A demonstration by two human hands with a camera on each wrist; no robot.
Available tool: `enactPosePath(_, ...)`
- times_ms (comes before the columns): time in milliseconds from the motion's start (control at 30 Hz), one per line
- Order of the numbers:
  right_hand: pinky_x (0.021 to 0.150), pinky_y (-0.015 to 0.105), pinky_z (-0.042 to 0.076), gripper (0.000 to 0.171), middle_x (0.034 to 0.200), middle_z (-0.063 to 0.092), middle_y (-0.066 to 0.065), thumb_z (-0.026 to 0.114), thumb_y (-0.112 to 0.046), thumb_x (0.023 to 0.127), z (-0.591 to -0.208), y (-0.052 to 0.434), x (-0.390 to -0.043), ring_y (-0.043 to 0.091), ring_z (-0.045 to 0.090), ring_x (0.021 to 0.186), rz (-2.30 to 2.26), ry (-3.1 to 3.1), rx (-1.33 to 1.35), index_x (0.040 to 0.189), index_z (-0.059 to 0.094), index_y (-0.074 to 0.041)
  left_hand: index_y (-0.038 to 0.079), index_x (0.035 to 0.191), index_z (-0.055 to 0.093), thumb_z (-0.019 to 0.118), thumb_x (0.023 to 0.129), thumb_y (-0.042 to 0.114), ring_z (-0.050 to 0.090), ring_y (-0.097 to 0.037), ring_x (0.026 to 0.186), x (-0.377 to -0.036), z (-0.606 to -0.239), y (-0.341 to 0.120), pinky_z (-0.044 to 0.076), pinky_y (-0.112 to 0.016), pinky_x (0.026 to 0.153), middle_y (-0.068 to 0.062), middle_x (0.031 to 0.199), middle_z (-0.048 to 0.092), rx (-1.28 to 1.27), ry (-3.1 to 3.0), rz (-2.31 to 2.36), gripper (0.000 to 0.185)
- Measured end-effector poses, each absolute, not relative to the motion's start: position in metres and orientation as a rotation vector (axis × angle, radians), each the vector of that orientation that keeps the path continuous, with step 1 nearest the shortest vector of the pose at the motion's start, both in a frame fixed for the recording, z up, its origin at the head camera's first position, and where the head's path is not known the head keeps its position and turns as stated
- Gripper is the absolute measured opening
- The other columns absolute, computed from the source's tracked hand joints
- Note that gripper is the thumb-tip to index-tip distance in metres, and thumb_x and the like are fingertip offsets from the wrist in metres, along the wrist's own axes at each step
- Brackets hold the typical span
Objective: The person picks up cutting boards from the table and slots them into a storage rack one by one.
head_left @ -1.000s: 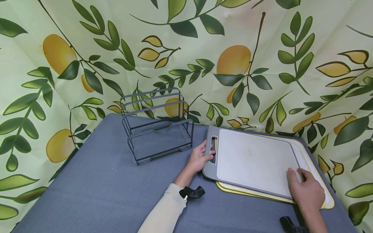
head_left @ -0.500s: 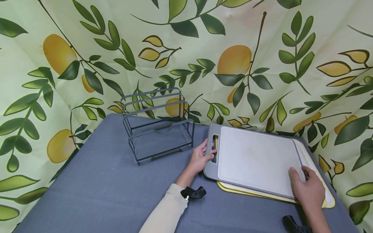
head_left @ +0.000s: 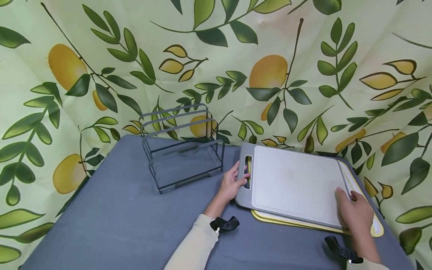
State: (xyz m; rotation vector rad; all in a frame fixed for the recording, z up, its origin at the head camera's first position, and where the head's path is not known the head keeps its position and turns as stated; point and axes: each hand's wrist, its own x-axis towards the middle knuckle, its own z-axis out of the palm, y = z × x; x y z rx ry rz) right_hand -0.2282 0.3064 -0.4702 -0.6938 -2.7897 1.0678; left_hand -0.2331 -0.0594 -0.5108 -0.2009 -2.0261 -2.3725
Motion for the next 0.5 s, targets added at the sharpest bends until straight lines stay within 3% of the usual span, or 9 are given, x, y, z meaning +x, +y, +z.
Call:
enactPosePath(167,0.109,0.059,0.033,0.08,0.152,0.04,0.033,0.036,-0.059,0.101,-0.468,0.301,-0.231,0.051,0.036,0.139,1.295,-2.678,-0.801,0.149,0.043,0.005,-0.001,0.159,0.021,0.054,0.091,-0.013,0.058,-0.044,0.128,-0.234,-0.512,-0.062,0.054,-0.033,0.102,-0.028,0.152,0.045,-0.202,-2.002,-2.371,0.078)
enactPosePath(333,0.095,0.055,0.036,0.079,0.149,0.048,0.027,0.039,-0.063,0.098,-0.474,0.295,-0.229,0.046,0.046,0.131,1.306,-2.581,-0.868,0.147,0.05,-0.003,0.0,0.16,0.021,0.054,0.091,-0.013,0.058,-0.043,0.129,-0.234,-0.515,-0.065,0.054,-0.029,0.101,-0.026,0.153,0.045,-0.21,-2.008,-2.365,0.078)
enactPosePath(500,0.103,0.06,0.032,0.079,0.149,0.047,0.026,0.039,-0.066,0.097,-0.474,0.299,-0.227,0.046,0.045,0.131,1.294,-2.554,-0.881,0.147,0.051,-0.005,0.001,0.16,0.022,0.056,0.091,-0.011,0.059,-0.041,0.129,-0.235,-0.512,-0.06,0.054,-0.03,0.101,-0.024,0.152,0.048,-0.207,-2.034,-2.343,0.077)
